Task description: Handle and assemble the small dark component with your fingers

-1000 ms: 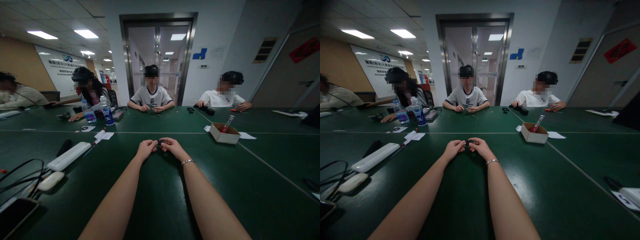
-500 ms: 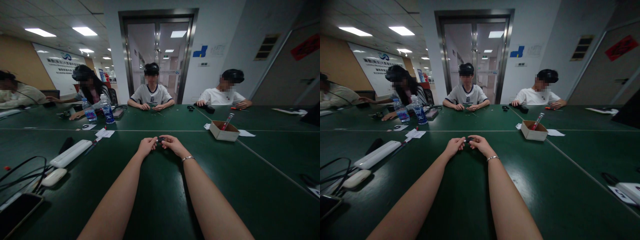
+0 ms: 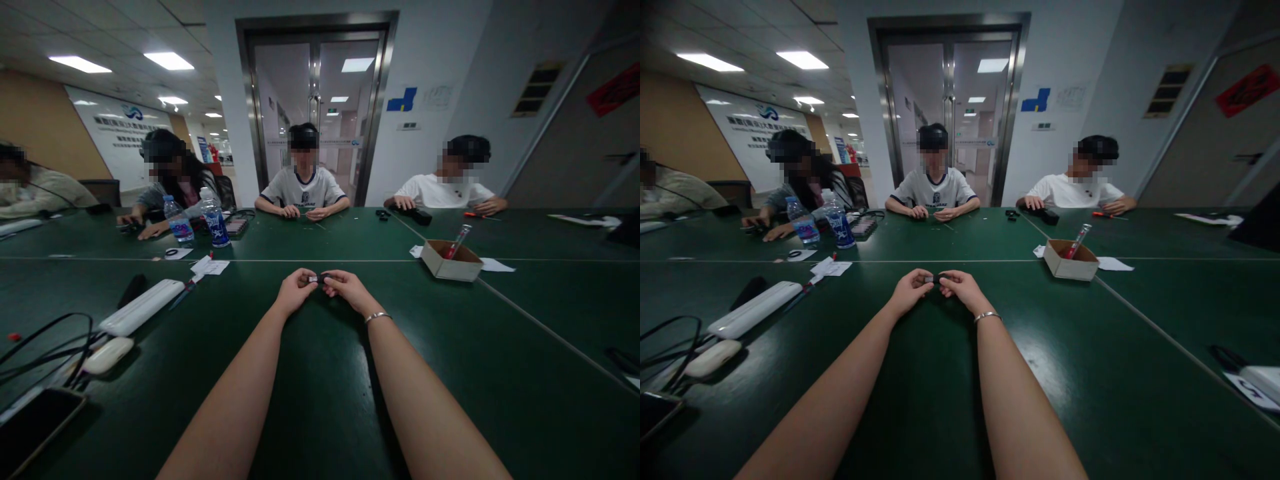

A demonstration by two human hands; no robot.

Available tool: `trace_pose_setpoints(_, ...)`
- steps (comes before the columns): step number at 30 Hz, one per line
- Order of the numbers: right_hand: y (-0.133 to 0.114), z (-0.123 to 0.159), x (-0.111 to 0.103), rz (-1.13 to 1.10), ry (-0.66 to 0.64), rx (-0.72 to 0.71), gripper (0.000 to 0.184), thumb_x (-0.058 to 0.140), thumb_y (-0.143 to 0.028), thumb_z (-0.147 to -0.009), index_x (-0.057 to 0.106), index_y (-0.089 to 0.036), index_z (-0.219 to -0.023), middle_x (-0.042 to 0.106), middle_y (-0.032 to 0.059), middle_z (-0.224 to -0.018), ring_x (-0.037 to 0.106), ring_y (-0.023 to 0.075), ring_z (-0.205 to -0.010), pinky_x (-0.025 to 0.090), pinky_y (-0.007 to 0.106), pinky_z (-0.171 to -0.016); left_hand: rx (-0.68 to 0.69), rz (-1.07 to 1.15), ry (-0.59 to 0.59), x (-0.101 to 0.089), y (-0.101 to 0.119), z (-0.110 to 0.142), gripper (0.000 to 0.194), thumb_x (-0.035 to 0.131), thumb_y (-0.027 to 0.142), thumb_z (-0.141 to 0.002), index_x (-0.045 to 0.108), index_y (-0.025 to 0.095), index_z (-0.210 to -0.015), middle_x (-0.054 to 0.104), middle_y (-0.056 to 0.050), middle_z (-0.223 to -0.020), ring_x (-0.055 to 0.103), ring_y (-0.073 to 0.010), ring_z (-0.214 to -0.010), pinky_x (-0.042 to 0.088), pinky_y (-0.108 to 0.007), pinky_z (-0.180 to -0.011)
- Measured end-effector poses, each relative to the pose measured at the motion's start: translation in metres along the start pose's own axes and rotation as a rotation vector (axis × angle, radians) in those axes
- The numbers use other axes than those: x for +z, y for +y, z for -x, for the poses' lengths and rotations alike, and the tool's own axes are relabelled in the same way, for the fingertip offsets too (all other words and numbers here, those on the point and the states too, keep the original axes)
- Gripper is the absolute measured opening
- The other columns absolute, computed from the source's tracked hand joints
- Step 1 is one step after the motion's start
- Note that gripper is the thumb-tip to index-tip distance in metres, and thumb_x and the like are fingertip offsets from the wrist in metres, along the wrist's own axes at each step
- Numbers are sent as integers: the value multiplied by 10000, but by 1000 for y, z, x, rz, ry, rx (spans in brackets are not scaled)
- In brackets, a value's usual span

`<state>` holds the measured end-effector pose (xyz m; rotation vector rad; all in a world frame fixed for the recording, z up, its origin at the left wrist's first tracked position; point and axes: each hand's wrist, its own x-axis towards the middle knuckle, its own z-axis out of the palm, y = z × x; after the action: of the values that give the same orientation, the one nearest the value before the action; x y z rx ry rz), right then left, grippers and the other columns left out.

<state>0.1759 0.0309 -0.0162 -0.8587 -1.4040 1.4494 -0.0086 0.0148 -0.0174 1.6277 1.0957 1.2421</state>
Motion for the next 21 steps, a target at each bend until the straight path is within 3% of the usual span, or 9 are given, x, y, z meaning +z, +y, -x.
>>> trace_pose_setpoints(5,1,0,0,-6,4,-3,396,805,-307,-697,664,-108,-1009,659,34,-664,591,115,-578,488,217,-543,-55,40,11,0,3,0,324,628,441,-761,632,161,-925,638,-56,-835,605,-154,-727,466,-223,-552)
trace_pose_setpoints(14,0,0,-1,-9,6,5,367,798,-296,-709,670,-109,-998,660,36,-663,593,114,-572,487,213,-534,-50,77,17,-1,9,2,344,704,381,-699,624,162,-951,641,-70,-903,608,-171,-798,487,-226,-568)
trace_pose_setpoints(21,-1,1,0,25,-19,-1,392,801,-286,-701,672,-114,-1029,667,28,-671,583,103,-557,499,215,-546,-73,107,20,0,4,-2,379,618,493,-760,605,138,-892,579,-7,-623,533,-106,-541,424,-209,-508)
